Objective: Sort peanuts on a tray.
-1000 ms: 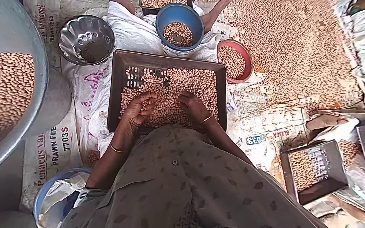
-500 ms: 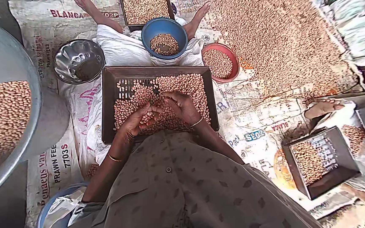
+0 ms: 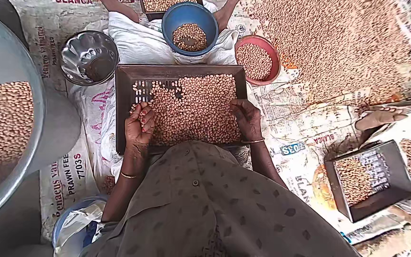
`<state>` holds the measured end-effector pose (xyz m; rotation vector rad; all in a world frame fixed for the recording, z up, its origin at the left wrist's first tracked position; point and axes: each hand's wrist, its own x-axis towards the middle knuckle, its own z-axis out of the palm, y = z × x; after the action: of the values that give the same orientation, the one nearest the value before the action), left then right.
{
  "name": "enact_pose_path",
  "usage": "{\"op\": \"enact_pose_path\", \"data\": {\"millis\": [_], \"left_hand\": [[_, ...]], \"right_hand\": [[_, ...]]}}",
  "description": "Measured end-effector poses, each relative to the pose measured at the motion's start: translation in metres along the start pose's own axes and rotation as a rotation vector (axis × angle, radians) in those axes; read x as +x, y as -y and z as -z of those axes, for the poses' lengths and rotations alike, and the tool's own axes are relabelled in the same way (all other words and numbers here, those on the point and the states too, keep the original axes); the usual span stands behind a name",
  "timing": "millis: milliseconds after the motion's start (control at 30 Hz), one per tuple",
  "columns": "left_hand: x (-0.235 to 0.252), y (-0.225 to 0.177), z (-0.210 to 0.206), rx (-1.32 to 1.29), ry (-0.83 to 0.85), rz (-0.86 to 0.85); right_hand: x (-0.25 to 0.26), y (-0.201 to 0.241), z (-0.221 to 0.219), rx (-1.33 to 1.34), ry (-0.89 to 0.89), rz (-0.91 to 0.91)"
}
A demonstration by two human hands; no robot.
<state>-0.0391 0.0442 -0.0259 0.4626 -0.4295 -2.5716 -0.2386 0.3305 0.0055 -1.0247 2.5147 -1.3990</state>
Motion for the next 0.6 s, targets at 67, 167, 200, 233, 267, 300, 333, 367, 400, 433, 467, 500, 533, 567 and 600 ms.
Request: {"op": "enact_pose_path", "data": {"millis": [67, 167, 200, 233, 267, 300, 333, 367, 400, 433, 467, 500, 533, 567, 600], "left_hand": [[0.001, 0.004, -0.002, 0.056, -0.037, 0.005], [-0.018, 0.011, -0.007, 0.2, -0.009, 0.032], [-0.03, 0.012, -0.008, 0.244, 0.035, 0.033], [-0.036, 0.012, -0.009, 0.262, 0.054, 0.03], [-0.037, 0.012, -0.009, 0.269, 0.056, 0.029], [-0.032, 0.011, -0.008, 0.264, 0.032, 0.035], [-0.023, 0.01, -0.007, 0.256, -0.017, 0.044], [-0.017, 0.01, -0.008, 0.266, -0.048, 0.059], [-0.014, 0.009, -0.01, 0.273, -0.062, 0.075], [-0.014, 0.01, -0.012, 0.286, -0.067, 0.098], [-0.015, 0.011, -0.014, 0.311, -0.068, 0.125], [-0.017, 0.011, -0.015, 0.35, -0.061, 0.157], [-0.02, 0.011, -0.017, 0.411, -0.048, 0.197], [-0.023, 0.011, -0.018, 0.495, -0.029, 0.245], [-0.022, 0.012, -0.022, 0.579, -0.029, 0.299]], "right_hand": [[-0.001, 0.013, -0.019, 0.108, 0.193, 0.08], [-0.001, 0.025, -0.058, -0.143, 0.381, 0.263], [-0.002, 0.026, -0.071, -0.269, 0.386, 0.315], [-0.002, 0.027, -0.079, -0.366, 0.389, 0.342], [-0.002, 0.029, -0.084, -0.432, 0.396, 0.352], [-0.002, 0.031, -0.086, -0.467, 0.404, 0.355], [-0.002, 0.031, -0.086, -0.484, 0.406, 0.357], [-0.002, 0.03, -0.087, -0.495, 0.395, 0.364], [-0.002, 0.028, -0.088, -0.503, 0.378, 0.376], [-0.003, 0.026, -0.087, -0.501, 0.364, 0.378], [-0.004, 0.025, -0.086, -0.481, 0.352, 0.366], [-0.003, 0.025, -0.085, -0.442, 0.336, 0.333], [-0.002, 0.026, -0.083, -0.389, 0.311, 0.295], [0.0, 0.03, -0.08, -0.317, 0.286, 0.269], [0.002, 0.034, -0.078, -0.223, 0.26, 0.256]]}}
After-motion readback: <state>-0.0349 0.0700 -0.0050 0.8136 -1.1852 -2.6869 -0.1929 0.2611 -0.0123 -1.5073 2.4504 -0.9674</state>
